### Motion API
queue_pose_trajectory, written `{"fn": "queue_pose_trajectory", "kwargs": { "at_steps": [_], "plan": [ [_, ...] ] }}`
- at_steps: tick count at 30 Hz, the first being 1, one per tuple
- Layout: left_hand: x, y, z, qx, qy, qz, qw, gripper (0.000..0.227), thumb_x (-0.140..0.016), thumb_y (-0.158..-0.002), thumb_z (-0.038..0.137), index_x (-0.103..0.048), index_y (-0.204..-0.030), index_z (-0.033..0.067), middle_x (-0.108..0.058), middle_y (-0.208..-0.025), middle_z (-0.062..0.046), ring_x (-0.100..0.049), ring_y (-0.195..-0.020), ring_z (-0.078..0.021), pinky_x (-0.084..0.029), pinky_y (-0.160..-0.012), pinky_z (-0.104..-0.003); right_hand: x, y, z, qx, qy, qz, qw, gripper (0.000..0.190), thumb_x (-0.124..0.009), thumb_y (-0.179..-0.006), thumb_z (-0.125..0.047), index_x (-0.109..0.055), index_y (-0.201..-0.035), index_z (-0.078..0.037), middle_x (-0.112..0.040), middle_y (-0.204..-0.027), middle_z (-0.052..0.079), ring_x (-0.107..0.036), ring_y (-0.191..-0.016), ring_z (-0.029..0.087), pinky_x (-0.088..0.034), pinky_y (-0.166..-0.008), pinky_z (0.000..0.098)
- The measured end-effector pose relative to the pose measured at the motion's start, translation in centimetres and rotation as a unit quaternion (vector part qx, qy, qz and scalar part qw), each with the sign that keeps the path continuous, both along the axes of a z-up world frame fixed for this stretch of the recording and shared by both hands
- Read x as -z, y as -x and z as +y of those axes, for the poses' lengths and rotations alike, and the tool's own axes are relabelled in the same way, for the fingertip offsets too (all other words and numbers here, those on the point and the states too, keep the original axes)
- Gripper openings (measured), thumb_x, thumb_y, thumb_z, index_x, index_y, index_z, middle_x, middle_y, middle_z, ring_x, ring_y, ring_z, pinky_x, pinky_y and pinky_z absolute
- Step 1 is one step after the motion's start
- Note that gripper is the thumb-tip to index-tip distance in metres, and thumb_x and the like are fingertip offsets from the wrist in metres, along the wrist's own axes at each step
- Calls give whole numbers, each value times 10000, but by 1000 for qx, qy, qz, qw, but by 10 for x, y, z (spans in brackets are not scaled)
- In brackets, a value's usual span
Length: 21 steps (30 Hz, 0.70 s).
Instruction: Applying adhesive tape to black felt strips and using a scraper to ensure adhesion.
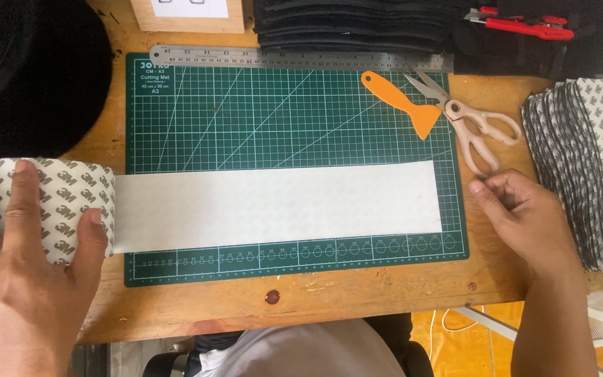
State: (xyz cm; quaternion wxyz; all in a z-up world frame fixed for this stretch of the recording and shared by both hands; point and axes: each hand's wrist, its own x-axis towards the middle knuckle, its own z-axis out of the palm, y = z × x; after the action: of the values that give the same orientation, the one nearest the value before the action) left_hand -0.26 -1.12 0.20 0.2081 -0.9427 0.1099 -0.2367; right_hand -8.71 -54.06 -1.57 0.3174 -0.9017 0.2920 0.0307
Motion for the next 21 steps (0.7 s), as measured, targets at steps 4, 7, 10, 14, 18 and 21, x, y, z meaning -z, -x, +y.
{"fn": "queue_pose_trajectory", "kwargs": {
  "at_steps": [4, 7, 10, 14, 18, 21],
  "plan": [
    [1, -1, 0, 10, 24, 0, 1000, 646, -666, -1207, 535, -785, -1671, 102, -635, -1671, -211, -693, -1432, -345, -684, -1017, -419, 4, 1, -4, -9, 1, -4, 1000, 173, -715, -1034, -242, -739, -979, -80, -670, -819, 22, -545, -729, 120, -410, -684, 257],
    [1, -2, -2, 1, 30, 8, 1000, 644, -658, -1199, 531, -767, -1669, 103, -639, -1670, -221, -693, -1431, -355, -698, -966, -421, -7, -3, 5, 18, -21, 24, 999, 201, -707, -1031, -263, -743, -970, -75, -693, -864, 41, -582, -786, 158, -435, -729, 290],
    [1, -3, -1, 42, 50, -8, 998, 619, -727, -1175, 454, -762, -1634, 40, -624, -1650, -240, -698, -1398, -395, -669, -980, -464, 15, 5, -12, -22, -18, -34, 999, 196, -708, -1048, -234, -710, -937, -72, -642, -806, -5, -517, -713, 98, -399, -685, 246],
    [2, 0, -4, 15, 19, -22, 999, 610, -706, -1185, 507, -770, -1643, 108, -639, -1659, -192, -714, -1437, -333, -704, -894, -412, -9, -2, 5, 5, -35, 16, 999, 166, -706, -1029, -211, -745, -964, -64, -687, -847, 48, -564, -758, 156, -439, -707, 287],
    [-5, -1, -8, 28, -3, -28, 999, 665, -651, -1190, 561, -734, -1635, 75, -639, -1617, -199, -707, -1417, -329, -673, -1010, -400, -3, -3, 1, 7, -22, -6, 1000, 212, -716, -1037, -251, -732, -933, -67, -625, -764, 22, -504, -696, 125, -382, -661, 261],
    [-11, -2, -13, 42, 11, -23, 999, 749, -612, -1189, 614, -703, -1628, 14, -651, -1580, -233, -691, -1395, -369, -638, -1054, -433, 8, -4, -10, -14, -12, -28, 999, 219, -705, -1054, -250, -713, -935, -67, -597, -737, 9, -474, -676, 102, -364, -650, 254]
  ]
}}
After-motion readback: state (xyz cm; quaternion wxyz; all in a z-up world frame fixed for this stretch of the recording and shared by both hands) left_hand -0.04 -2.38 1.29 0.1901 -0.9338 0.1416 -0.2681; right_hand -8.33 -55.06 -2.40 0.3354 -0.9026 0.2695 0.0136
